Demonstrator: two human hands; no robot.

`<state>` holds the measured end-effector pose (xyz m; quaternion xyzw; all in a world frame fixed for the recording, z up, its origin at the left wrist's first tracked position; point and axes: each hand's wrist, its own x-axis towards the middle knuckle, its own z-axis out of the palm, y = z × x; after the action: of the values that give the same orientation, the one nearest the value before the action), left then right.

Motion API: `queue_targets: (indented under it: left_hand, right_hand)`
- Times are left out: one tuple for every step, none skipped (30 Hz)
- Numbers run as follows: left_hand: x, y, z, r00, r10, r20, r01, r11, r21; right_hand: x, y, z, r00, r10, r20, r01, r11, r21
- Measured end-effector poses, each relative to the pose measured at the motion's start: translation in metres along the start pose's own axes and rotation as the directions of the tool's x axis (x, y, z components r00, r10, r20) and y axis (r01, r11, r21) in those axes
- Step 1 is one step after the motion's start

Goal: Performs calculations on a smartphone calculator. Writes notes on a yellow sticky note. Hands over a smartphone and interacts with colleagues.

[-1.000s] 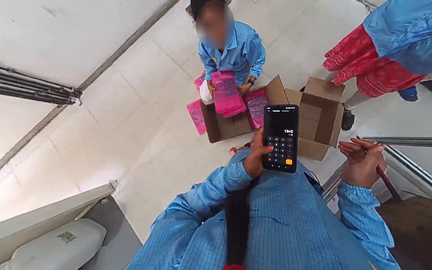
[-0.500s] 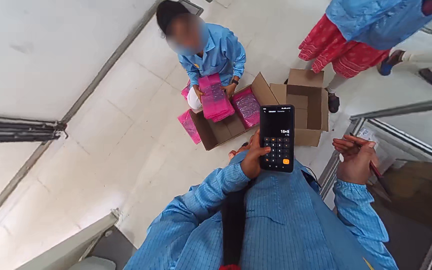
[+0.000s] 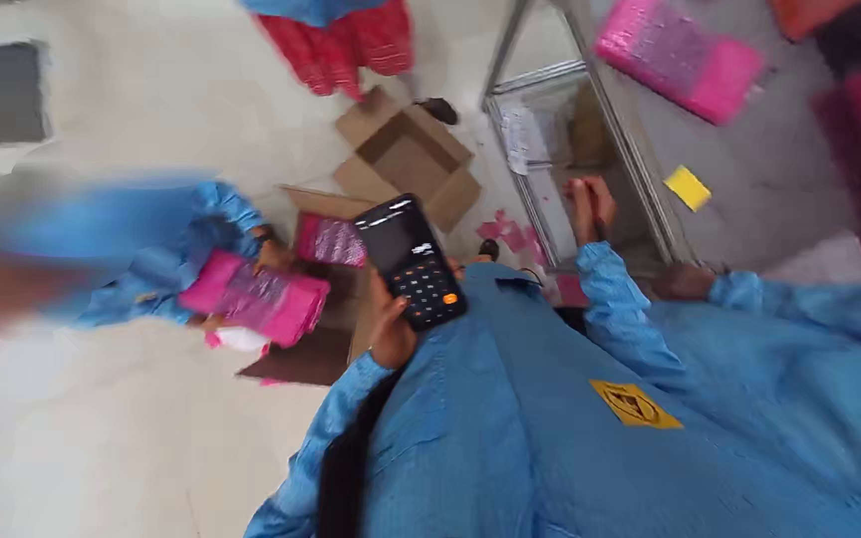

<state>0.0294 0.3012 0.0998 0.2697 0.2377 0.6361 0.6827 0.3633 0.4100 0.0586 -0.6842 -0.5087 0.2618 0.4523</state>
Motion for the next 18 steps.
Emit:
queue_targets:
  left_hand:
    - [0.007, -0.006, 0.002, 1.000, -0.004, 0.014, 0.004, 1.000, 0.001]
    - [0.013, -0.013, 0.004, 1.000, -0.014, 0.017, 0.014, 1.000, 0.002]
    - [0.019, -0.020, 0.004, 0.999, -0.027, 0.029, 0.027, 1.000, -0.002]
    - [0.026, -0.026, 0.008, 0.998, -0.046, 0.045, 0.048, 0.999, -0.022]
    - [0.033, -0.029, 0.015, 0.995, -0.071, 0.072, 0.073, 0.997, -0.029]
    - [0.041, -0.031, 0.023, 0.990, -0.092, 0.107, 0.095, 0.995, -0.026]
    - [0.050, -0.034, 0.030, 0.986, -0.102, 0.133, 0.106, 0.994, -0.027]
    - [0.058, -0.039, 0.038, 0.983, -0.107, 0.146, 0.111, 0.994, -0.020]
    - [0.067, -0.045, 0.046, 0.984, -0.113, 0.140, 0.115, 0.993, -0.010]
    - [0.075, -0.051, 0.054, 0.983, -0.118, 0.137, 0.120, 0.993, -0.004]
    - [0.083, -0.058, 0.060, 0.983, -0.126, 0.132, 0.128, 0.992, -0.004]
    - [0.091, -0.066, 0.066, 0.983, -0.143, 0.114, 0.144, 0.990, 0.002]
    - [0.098, -0.073, 0.071, 0.982, -0.157, 0.105, 0.156, 0.988, 0.013]
    - [0.105, -0.080, 0.075, 0.981, -0.169, 0.092, 0.167, 0.985, 0.028]
    - [0.111, -0.086, 0.080, 0.980, -0.178, 0.085, 0.176, 0.984, 0.033]
    - [0.117, -0.092, 0.087, 0.980, -0.184, 0.077, 0.182, 0.983, 0.035]
    - [0.122, -0.097, 0.092, 0.978, -0.196, 0.074, 0.194, 0.980, 0.040]
    - [0.126, -0.102, 0.098, 0.975, -0.208, 0.072, 0.205, 0.977, 0.053]
  right_hand:
    - [0.010, 0.013, -0.014, 0.998, -0.010, -0.063, 0.005, 0.997, -0.083]
    - [0.017, 0.025, -0.028, 0.992, -0.009, -0.125, -0.010, 0.989, -0.149]
    - [0.026, 0.038, -0.043, 0.984, -0.006, -0.176, -0.029, 0.980, -0.198]
    - [0.034, 0.052, -0.059, 0.978, 0.014, -0.208, -0.064, 0.970, -0.234]
    - [0.041, 0.066, -0.078, 0.971, 0.050, -0.235, -0.115, 0.956, -0.271]
    - [0.046, 0.077, -0.097, 0.959, 0.084, -0.271, -0.171, 0.932, -0.319]
    - [0.051, 0.086, -0.115, 0.942, 0.137, -0.307, -0.250, 0.897, -0.364]
    - [0.057, 0.094, -0.133, 0.914, 0.212, -0.345, -0.347, 0.850, -0.396]
    - [0.064, 0.103, -0.150, 0.881, 0.277, -0.383, -0.430, 0.806, -0.407]
    - [0.071, 0.114, -0.165, 0.853, 0.317, -0.414, -0.484, 0.776, -0.404]
    - [0.077, 0.127, -0.178, 0.840, 0.335, -0.427, -0.508, 0.761, -0.403]
    - [0.083, 0.140, -0.189, 0.842, 0.337, -0.422, -0.507, 0.762, -0.402]
    - [0.089, 0.154, -0.198, 0.855, 0.330, -0.401, -0.489, 0.771, -0.407]
    - [0.093, 0.167, -0.205, 0.873, 0.325, -0.363, -0.463, 0.785, -0.412]
    - [0.097, 0.178, -0.211, 0.890, 0.330, -0.315, -0.442, 0.796, -0.414]
    - [0.101, 0.188, -0.218, 0.907, 0.326, -0.267, -0.413, 0.810, -0.416]
    - [0.103, 0.196, -0.223, 0.921, 0.326, -0.213, -0.388, 0.821, -0.419]
    - [0.105, 0.202, -0.228, 0.932, 0.323, -0.164, -0.362, 0.830, -0.425]
